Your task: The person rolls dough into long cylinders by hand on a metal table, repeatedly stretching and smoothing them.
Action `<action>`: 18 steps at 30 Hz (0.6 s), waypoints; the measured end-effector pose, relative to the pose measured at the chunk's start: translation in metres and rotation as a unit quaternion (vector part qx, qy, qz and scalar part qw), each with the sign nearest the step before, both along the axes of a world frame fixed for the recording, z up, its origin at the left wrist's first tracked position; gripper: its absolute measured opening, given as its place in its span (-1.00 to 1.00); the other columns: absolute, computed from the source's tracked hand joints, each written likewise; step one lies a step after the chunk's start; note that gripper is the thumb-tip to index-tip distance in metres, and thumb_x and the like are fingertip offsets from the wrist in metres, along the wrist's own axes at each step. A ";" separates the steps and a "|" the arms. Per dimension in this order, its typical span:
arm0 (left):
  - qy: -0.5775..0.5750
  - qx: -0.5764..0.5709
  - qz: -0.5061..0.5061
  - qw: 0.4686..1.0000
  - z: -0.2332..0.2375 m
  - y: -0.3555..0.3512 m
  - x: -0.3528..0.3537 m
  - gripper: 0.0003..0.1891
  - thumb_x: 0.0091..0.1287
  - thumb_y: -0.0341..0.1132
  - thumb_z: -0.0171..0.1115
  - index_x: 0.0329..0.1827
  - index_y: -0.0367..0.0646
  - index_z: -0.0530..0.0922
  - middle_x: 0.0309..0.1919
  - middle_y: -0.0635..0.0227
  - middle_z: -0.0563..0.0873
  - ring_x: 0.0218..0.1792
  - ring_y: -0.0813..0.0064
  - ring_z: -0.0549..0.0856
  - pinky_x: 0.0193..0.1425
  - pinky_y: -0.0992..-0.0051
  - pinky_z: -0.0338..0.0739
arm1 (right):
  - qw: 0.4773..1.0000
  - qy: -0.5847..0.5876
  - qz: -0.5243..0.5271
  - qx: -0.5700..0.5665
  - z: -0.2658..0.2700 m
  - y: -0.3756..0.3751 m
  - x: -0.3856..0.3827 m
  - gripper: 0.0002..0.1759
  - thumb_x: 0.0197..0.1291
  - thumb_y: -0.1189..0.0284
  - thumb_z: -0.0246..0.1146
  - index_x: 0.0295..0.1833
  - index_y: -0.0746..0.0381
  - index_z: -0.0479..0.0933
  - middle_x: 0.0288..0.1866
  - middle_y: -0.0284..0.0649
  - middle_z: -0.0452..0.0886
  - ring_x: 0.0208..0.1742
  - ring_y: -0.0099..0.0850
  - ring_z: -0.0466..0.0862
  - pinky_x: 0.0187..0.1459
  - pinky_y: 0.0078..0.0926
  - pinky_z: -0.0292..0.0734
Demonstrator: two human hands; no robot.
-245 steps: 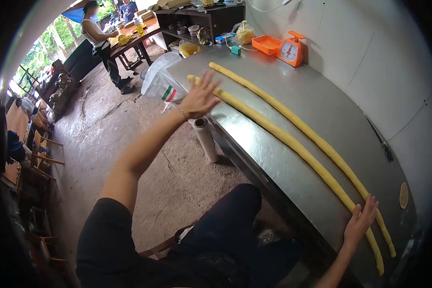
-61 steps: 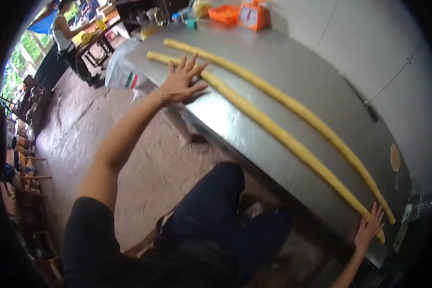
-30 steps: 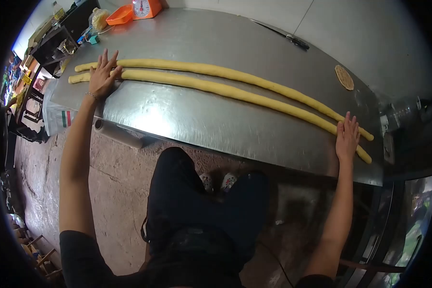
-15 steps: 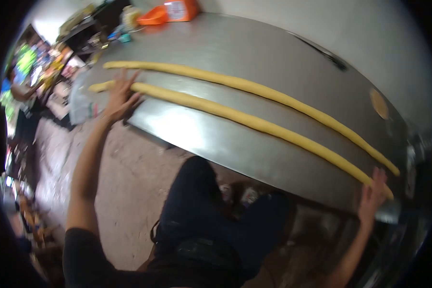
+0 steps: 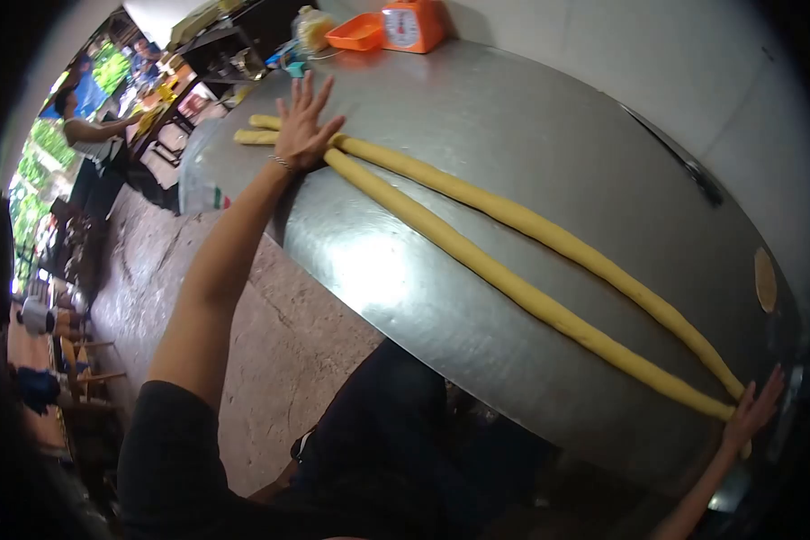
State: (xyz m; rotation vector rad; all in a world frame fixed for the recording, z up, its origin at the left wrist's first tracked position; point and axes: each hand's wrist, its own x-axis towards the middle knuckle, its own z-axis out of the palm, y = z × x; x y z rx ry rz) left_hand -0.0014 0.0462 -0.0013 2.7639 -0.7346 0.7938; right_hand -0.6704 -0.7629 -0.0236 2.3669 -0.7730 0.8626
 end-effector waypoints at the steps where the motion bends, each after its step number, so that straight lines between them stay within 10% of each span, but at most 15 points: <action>1: -0.003 0.002 0.001 1.000 -0.001 -0.001 0.001 -0.05 0.51 0.47 0.07 0.88 0.35 0.07 0.88 0.05 -0.11 0.85 -0.15 -0.18 0.71 -0.52 -0.31 | 1.000 -0.012 -0.003 -0.010 0.003 0.001 0.004 -0.31 0.74 -0.05 -0.01 0.84 -0.17 0.17 0.87 -0.16 0.17 0.85 0.02 0.15 0.68 0.44 0.00; 7: 0.002 0.063 0.020 0.998 -0.009 0.012 0.009 -0.10 0.55 0.46 0.04 0.87 0.37 0.10 0.87 0.10 -0.05 0.82 -0.25 -0.11 0.68 -0.57 -0.15 | 0.993 0.032 -0.105 0.047 -0.003 0.008 -0.006 -0.23 0.67 -0.10 0.10 0.76 0.11 0.32 0.71 0.03 0.42 0.75 0.09 0.32 0.65 0.06 0.24; 11: -0.132 0.149 -0.110 0.974 -0.032 0.046 0.050 -0.35 0.73 0.12 0.01 0.79 0.12 0.29 0.79 0.12 0.25 0.80 -0.16 0.07 0.85 -0.10 -0.22 | 0.970 0.024 -0.203 0.132 0.007 0.073 -0.005 -0.22 0.65 -0.20 0.05 0.72 0.06 0.39 0.74 -0.08 0.41 0.78 -0.05 0.29 0.70 0.22 0.10; 18: -0.052 0.295 0.035 0.953 -0.027 0.048 -0.010 -0.44 0.74 -0.02 0.00 0.77 0.28 0.33 0.79 0.25 0.30 0.76 -0.25 0.17 0.67 -0.55 -0.03 | 0.928 0.018 -0.252 0.272 0.029 0.160 -0.008 -0.12 0.63 -0.35 -0.15 0.76 0.00 0.34 0.81 0.00 0.26 0.84 0.08 0.11 0.77 0.33 -0.23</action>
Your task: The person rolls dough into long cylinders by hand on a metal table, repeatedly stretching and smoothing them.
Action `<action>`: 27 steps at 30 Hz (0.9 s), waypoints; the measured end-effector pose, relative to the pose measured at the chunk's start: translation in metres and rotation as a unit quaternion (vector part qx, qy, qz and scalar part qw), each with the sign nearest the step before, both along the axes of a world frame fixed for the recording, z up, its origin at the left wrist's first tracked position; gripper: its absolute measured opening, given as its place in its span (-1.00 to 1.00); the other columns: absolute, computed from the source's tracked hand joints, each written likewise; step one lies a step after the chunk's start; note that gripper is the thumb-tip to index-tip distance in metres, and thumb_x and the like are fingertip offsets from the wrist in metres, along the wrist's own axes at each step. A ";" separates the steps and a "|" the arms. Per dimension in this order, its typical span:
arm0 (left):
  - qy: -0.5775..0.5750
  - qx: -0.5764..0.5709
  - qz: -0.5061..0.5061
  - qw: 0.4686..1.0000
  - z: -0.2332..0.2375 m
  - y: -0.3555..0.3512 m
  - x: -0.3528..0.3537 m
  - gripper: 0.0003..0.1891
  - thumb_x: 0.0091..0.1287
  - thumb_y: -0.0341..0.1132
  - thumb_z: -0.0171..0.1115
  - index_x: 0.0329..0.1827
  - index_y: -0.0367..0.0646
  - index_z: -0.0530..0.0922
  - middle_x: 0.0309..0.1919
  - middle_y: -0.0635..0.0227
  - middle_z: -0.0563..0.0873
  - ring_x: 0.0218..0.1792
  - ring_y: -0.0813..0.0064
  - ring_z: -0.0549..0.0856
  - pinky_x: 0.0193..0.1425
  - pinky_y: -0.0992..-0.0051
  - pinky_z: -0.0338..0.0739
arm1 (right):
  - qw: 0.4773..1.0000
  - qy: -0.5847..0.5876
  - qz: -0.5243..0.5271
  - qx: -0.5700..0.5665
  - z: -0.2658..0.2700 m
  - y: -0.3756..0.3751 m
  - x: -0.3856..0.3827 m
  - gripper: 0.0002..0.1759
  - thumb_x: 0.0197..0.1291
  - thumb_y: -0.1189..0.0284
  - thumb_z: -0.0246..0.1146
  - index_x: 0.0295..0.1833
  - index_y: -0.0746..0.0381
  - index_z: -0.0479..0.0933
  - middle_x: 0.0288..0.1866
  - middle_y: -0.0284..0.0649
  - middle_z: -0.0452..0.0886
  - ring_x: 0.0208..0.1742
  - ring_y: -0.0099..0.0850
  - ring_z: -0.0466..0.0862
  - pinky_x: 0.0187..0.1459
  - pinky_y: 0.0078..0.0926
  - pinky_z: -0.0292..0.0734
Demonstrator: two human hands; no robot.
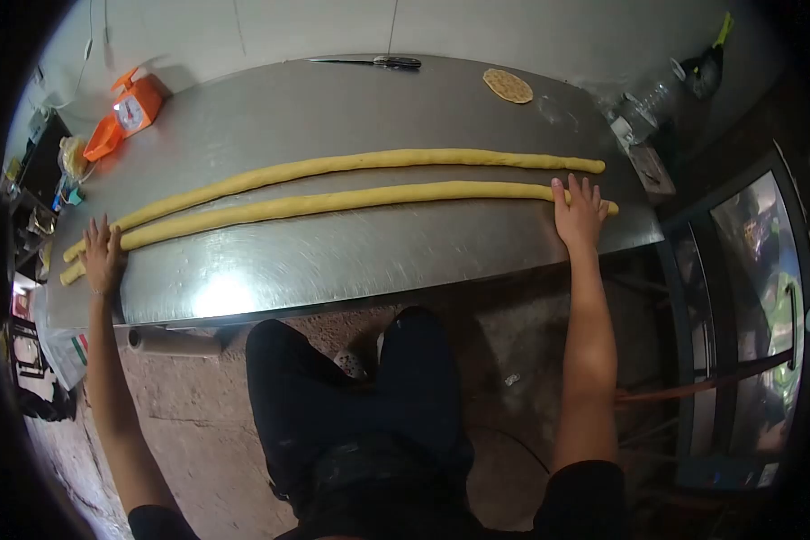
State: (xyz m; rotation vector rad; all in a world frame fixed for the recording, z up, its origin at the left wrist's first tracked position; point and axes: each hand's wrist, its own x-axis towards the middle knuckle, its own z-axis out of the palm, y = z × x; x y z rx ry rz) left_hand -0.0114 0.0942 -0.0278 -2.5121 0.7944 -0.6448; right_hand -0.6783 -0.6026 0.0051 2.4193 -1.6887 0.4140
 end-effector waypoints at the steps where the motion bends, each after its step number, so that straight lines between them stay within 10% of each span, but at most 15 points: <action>1: 0.004 -0.023 -0.001 1.000 -0.006 0.003 -0.001 -0.43 0.75 0.01 -0.03 0.77 0.28 0.32 0.78 0.25 0.31 0.76 -0.23 0.18 0.67 -0.54 -0.03 | 1.000 -0.008 0.001 0.007 -0.004 0.007 -0.006 -0.11 0.62 -0.35 -0.13 0.75 0.00 0.35 0.81 0.00 0.26 0.84 0.08 0.11 0.77 0.33 -0.24; 8: 0.092 -0.236 0.004 0.967 -0.008 0.030 -0.047 -0.35 0.75 0.20 -0.15 0.81 0.26 0.28 0.79 0.23 0.29 0.79 -0.02 0.19 0.68 -0.53 -0.16 | 0.999 -0.016 -0.016 -0.042 -0.002 0.054 -0.030 -0.17 0.62 -0.27 0.00 0.67 0.09 0.45 0.78 0.02 0.33 0.84 0.06 0.11 0.72 0.51 -0.33; 27: 0.138 -0.249 0.012 0.959 0.015 0.025 -0.051 -0.27 0.68 0.29 -0.07 0.84 0.31 0.21 0.84 0.27 0.18 0.86 -0.01 -0.14 0.67 -0.58 -0.45 | 0.984 -0.043 0.139 -0.100 -0.015 -0.118 -0.013 -0.16 0.61 -0.26 0.06 0.83 -0.17 0.19 0.87 -0.09 0.15 0.88 -0.07 0.06 0.77 0.31 -0.32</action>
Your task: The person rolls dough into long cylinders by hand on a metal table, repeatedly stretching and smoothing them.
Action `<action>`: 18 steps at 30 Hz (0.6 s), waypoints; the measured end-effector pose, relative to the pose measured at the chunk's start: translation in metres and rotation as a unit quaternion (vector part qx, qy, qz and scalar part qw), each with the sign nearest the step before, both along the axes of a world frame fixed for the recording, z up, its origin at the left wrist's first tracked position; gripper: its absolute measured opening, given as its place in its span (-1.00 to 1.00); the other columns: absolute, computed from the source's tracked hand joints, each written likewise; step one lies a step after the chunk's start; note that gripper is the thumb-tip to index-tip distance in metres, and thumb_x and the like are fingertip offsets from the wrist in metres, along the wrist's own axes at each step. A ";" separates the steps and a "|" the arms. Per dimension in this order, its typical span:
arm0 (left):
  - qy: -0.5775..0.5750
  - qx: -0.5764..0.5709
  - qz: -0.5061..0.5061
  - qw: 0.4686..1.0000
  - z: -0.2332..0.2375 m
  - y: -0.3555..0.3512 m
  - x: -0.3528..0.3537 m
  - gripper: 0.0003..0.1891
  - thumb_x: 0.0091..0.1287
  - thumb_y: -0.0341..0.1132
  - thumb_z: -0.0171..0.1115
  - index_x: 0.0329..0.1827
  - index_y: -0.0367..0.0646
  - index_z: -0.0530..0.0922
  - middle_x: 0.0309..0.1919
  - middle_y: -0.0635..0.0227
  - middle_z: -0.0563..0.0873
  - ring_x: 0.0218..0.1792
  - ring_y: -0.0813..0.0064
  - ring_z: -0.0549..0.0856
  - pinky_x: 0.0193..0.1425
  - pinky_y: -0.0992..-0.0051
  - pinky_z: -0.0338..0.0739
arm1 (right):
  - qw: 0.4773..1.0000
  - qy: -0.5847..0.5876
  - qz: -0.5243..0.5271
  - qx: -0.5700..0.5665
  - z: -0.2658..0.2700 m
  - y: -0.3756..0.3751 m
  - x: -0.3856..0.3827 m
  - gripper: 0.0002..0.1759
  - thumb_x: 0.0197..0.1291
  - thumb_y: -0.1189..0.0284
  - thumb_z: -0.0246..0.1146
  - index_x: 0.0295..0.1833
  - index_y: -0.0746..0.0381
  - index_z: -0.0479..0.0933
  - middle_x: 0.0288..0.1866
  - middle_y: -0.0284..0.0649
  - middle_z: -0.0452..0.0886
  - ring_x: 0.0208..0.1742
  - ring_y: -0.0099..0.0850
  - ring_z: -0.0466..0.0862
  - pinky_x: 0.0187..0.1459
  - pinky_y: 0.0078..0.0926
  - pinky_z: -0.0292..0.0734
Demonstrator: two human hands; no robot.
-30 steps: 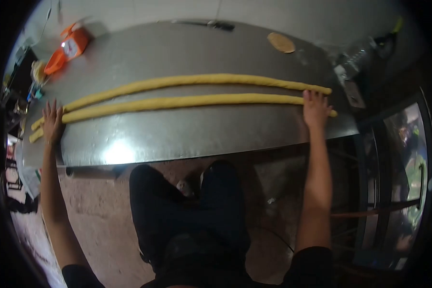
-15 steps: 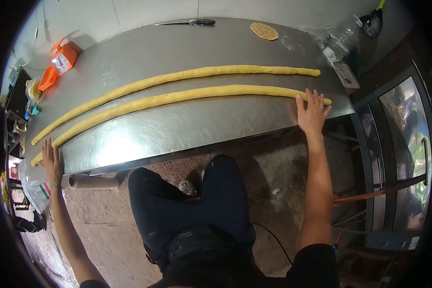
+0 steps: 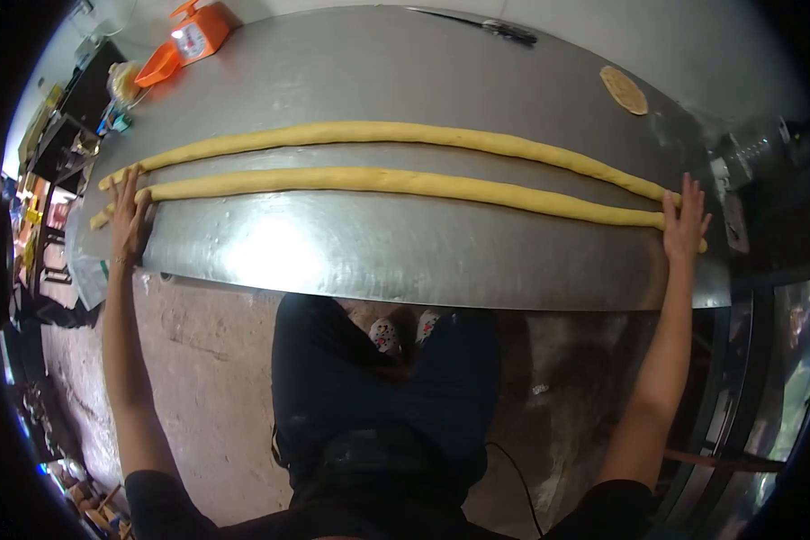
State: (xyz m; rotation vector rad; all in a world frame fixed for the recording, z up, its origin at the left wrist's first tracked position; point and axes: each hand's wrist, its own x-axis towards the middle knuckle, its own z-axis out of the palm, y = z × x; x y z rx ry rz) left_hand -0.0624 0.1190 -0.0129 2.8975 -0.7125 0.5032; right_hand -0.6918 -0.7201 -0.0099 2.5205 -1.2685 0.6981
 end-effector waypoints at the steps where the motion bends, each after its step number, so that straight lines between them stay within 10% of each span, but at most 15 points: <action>1: 0.004 0.001 -0.007 1.000 0.003 -0.003 0.002 -0.27 0.67 0.29 -0.05 0.83 0.30 0.23 0.83 0.26 0.20 0.86 -0.02 -0.13 0.68 -0.56 -0.47 | 1.000 -0.007 0.004 -0.008 -0.002 -0.004 0.003 -0.17 0.61 -0.26 0.06 0.83 -0.18 0.18 0.87 -0.09 0.15 0.88 -0.07 0.06 0.77 0.31 -0.30; 12: -0.092 -0.072 -0.119 0.986 -0.007 -0.034 0.009 -0.25 0.63 0.29 0.02 0.81 0.26 0.27 0.82 0.05 0.17 0.85 -0.07 -0.09 0.72 -0.44 -0.48 | 0.983 -0.114 -0.056 -0.131 -0.008 0.035 0.036 -0.24 0.67 -0.17 0.05 0.75 0.03 0.31 0.77 0.08 0.32 0.75 0.06 0.32 0.67 0.29 0.12; 18: -0.073 -0.110 -0.407 0.904 0.021 -0.284 -0.165 -0.06 0.49 0.39 0.06 0.80 0.00 0.28 0.84 0.05 0.09 0.84 -0.09 -0.04 0.74 -0.43 -0.52 | 0.945 -0.134 0.295 -0.037 0.022 0.285 0.234 -0.17 0.48 -0.23 0.24 0.67 0.02 0.43 0.74 0.08 0.35 0.77 0.15 0.25 0.71 0.36 -0.02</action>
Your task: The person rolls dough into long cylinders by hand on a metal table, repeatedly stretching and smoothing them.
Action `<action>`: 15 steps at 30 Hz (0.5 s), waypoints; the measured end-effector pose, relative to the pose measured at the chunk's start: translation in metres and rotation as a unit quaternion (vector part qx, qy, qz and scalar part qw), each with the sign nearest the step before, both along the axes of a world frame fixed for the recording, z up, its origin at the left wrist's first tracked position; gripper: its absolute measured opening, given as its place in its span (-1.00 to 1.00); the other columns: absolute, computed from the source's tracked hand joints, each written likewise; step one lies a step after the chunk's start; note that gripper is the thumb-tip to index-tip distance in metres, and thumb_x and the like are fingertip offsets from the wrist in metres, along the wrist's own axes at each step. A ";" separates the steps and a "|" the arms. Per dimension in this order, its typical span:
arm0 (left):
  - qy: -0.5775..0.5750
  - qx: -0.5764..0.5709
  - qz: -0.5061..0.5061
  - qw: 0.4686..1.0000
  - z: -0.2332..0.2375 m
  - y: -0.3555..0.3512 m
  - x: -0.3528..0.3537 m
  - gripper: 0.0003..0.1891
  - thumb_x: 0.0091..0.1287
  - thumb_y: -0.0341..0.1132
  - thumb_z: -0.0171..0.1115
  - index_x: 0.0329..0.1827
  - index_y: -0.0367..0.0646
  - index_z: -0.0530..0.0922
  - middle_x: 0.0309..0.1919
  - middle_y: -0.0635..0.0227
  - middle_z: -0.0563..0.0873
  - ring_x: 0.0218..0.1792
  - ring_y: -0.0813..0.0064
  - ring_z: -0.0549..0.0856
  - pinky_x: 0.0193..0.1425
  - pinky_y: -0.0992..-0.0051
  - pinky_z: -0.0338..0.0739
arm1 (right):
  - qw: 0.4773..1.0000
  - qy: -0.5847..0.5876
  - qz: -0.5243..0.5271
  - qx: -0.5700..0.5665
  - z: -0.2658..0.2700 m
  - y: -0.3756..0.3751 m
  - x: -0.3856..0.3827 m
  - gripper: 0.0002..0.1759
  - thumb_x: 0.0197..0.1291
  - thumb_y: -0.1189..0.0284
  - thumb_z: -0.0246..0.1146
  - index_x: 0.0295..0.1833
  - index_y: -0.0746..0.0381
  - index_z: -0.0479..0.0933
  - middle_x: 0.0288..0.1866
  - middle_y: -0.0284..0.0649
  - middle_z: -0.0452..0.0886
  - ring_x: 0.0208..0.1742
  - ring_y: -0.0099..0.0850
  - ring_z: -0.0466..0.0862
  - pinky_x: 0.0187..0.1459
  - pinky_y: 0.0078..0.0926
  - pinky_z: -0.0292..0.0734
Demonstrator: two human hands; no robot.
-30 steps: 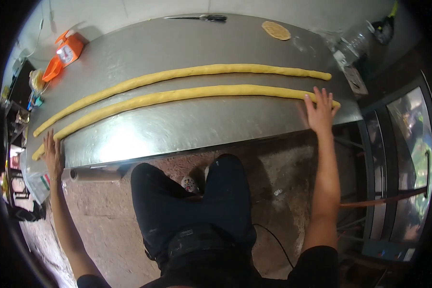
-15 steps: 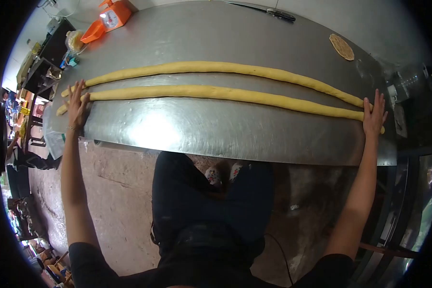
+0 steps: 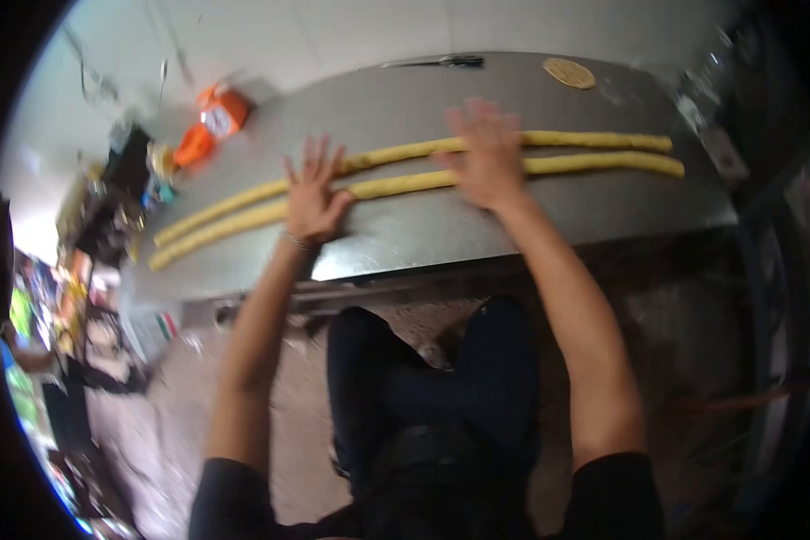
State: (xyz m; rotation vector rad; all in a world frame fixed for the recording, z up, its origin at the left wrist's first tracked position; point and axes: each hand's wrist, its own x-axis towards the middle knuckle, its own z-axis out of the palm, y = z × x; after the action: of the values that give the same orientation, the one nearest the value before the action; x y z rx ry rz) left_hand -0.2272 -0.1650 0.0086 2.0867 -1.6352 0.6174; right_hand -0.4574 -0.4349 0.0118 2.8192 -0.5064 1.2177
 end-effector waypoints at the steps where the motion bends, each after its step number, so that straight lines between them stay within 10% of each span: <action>1: -0.010 0.015 -0.019 1.000 0.004 -0.025 -0.020 -0.03 0.49 0.43 0.02 0.81 -0.03 0.27 0.84 0.06 0.09 0.85 -0.03 -0.03 0.74 -0.45 -0.47 | 0.999 -0.025 0.017 -0.031 0.003 0.029 0.018 -0.18 0.50 -0.17 0.24 0.68 0.06 0.40 0.70 0.10 0.40 0.73 0.16 0.31 0.69 0.35 0.02; 15: 0.009 0.133 -0.020 0.991 0.002 0.020 -0.144 0.03 0.53 0.51 -0.06 0.76 -0.22 0.27 0.74 -0.06 0.29 0.75 -0.26 0.17 0.75 -0.42 -0.19 | 0.987 0.120 0.099 0.035 -0.015 0.142 -0.036 0.00 0.55 -0.32 0.03 0.80 0.16 0.17 0.74 0.22 0.28 0.79 0.22 0.15 0.75 0.36 -0.23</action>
State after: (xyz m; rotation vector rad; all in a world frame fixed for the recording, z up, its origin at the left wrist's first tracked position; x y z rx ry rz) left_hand -0.3715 -0.1447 0.0109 2.2293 -1.8290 0.3814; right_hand -0.4936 -0.2933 -0.0036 3.0815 -0.2667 0.8796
